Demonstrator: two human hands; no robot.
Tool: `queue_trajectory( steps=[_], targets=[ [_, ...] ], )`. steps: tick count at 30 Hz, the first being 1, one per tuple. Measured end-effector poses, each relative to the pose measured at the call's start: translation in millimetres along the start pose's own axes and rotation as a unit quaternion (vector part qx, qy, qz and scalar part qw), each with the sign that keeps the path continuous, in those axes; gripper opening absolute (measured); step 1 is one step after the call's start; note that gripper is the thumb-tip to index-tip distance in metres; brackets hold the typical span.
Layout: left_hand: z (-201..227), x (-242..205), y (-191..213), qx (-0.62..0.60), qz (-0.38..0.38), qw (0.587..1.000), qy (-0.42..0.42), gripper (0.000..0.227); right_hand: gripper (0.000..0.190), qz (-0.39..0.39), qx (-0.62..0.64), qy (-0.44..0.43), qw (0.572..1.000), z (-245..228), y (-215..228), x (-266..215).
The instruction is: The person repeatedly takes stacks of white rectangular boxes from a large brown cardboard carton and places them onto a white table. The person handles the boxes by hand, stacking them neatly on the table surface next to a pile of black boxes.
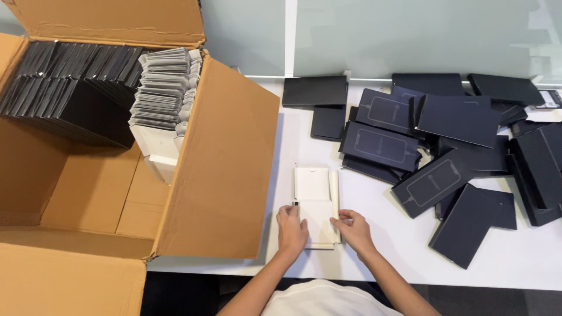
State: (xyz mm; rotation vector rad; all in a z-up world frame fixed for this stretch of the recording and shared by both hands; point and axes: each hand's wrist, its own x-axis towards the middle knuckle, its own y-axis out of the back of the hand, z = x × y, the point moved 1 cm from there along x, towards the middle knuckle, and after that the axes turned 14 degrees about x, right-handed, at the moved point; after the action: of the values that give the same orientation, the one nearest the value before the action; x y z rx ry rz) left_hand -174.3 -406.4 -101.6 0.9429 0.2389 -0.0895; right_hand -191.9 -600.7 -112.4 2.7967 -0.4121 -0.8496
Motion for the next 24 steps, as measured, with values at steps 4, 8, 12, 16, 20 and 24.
queue_trajectory(
  steps=[4,8,12,16,20,24],
  targets=[
    [-5.1,5.2,-1.3,-0.009,0.046,0.999,0.000,0.039,0.045,0.003,0.025,-0.037,0.999,-3.5,0.1,-0.4],
    [-9.7,12.6,-2.4,-0.022,-0.005,0.997,0.072,0.031,0.036,0.010,0.001,-0.041,0.999,-7.7,2.0,5.0],
    [-14.8,24.0,-6.9,0.011,0.006,0.997,0.072,0.025,0.033,0.020,0.018,-0.029,0.999,-6.5,-0.1,10.4],
    [-21.5,32.4,-12.0,0.039,0.018,0.997,0.064,0.019,0.026,0.035,0.026,-0.029,0.999,0.7,-3.7,15.4],
    [-25.6,34.7,-11.8,0.028,0.029,0.997,0.061,0.016,0.022,0.035,0.036,-0.028,0.998,6.8,-4.7,19.1],
    [-22.6,30.8,-3.3,0.015,0.034,0.997,0.062,0.015,0.021,0.037,0.045,-0.029,0.998,5.7,-4.2,18.6]
  ],
)
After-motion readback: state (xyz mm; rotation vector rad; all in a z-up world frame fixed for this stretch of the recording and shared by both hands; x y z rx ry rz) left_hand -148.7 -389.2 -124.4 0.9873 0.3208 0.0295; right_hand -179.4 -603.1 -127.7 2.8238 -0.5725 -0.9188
